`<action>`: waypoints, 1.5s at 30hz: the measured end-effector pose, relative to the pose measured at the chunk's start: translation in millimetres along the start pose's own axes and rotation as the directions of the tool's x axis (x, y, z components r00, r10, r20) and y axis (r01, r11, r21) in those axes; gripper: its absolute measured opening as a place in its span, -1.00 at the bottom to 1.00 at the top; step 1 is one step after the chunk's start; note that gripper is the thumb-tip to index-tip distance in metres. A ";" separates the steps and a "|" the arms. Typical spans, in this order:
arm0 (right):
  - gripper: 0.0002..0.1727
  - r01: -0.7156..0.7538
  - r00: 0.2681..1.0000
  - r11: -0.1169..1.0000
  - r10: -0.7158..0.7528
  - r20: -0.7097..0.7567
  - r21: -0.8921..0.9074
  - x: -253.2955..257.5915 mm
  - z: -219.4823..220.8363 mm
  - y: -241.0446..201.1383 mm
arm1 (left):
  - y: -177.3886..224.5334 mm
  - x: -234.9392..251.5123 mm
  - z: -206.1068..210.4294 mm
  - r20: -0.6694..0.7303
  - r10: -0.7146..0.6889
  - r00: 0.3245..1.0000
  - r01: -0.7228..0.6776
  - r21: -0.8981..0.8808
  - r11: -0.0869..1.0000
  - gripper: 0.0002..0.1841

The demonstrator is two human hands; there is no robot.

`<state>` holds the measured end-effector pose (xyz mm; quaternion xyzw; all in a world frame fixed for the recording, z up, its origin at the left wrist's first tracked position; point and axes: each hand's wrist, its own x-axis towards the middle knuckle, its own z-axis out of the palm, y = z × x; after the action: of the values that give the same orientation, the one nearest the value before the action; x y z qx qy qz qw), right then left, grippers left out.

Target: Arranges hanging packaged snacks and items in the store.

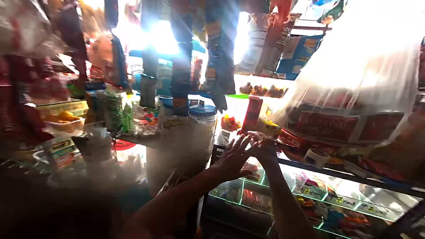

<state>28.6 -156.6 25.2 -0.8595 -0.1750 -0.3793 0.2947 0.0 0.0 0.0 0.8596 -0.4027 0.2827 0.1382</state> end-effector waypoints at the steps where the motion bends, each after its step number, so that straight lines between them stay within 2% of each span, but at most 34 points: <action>1: -0.67 -0.001 1.000 1.000 0.001 -0.024 -0.013 -0.5 1.2 -0.4 | 1.7 1.3 0.8 -0.011 0.010 1.000 -0.010 0.021 1.000 -0.05; 4: -0.71 -0.004 0.992 0.998 -0.003 -0.125 -0.055 -0.3 7.3 2.2 | 5.2 9.7 -2.8 -0.014 0.019 1.000 -0.019 0.036 0.999 -0.16; 7: -0.72 -0.028 0.988 0.996 0.014 -0.154 -0.087 0.4 7.2 -1.6 | -1.4 13.5 -3.3 -0.117 0.081 0.990 -0.077 0.041 0.996 -0.35; 11: -0.73 0.012 0.977 0.995 -0.033 -0.210 -0.099 0.9 11.2 0.5 | -9.4 22.4 -9.0 -0.289 0.182 0.940 -0.170 0.067 0.983 -0.37; 16: -0.71 0.013 0.978 0.998 -0.024 -0.205 -0.056 -2.2 9.0 -6.9 | -20.2 45.2 -9.4 -0.414 0.191 0.890 -0.206 0.008 0.978 -0.46; 20: -0.75 -0.020 0.979 0.999 0.014 -0.201 -0.027 -1.7 10.7 -3.2 | -20.9 55.2 -11.7 -0.290 0.109 0.951 -0.133 -0.063 0.989 -0.50; 24: -0.77 0.024 0.975 1.000 -0.024 -0.222 0.001 -1.6 14.9 3.5 | -25.2 57.4 -1.3 -0.336 0.090 0.937 -0.135 -0.113 0.984 -0.51; 31: -0.77 0.068 0.965 0.991 -0.095 -0.244 -0.116 0.2 18.7 8.1 | -32.7 61.3 9.1 -0.379 -0.046 0.924 -0.066 -0.278 0.958 -0.61; 35: -0.72 0.033 0.963 0.999 -0.030 -0.266 0.006 -2.1 13.9 -1.0 | -31.7 59.6 6.2 -0.388 -0.096 0.917 -0.049 -0.349 0.936 -0.60; 37: -0.73 0.054 0.936 0.995 -0.024 -0.351 0.078 4.0 11.3 -13.0 | -31.6 58.6 3.3 -0.401 -0.085 0.912 -0.074 -0.366 0.928 -0.45; 40: -0.66 0.163 0.885 0.986 -0.125 -0.449 0.046 25.4 2.3 -42.0 | -28.7 56.9 -4.7 -0.373 -0.126 0.919 -0.049 -0.425 0.904 -0.27; 42: -0.56 0.198 0.851 0.980 -0.162 -0.499 0.020 46.0 -3.6 -55.6 | -30.1 57.0 -2.6 -0.389 -0.124 0.913 -0.057 -0.421 0.905 -0.27; 45: -0.47 0.208 0.785 0.977 -0.133 -0.605 0.055 81.3 -16.3 -81.4 | -32.2 55.3 -1.9 -0.368 -0.040 0.929 -0.120 -0.402 0.908 -0.32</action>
<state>29.9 -98.5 125.8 -0.6574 -0.1725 -0.6448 0.3498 52.7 -12.5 34.2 0.7330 -0.4384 0.3487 0.3859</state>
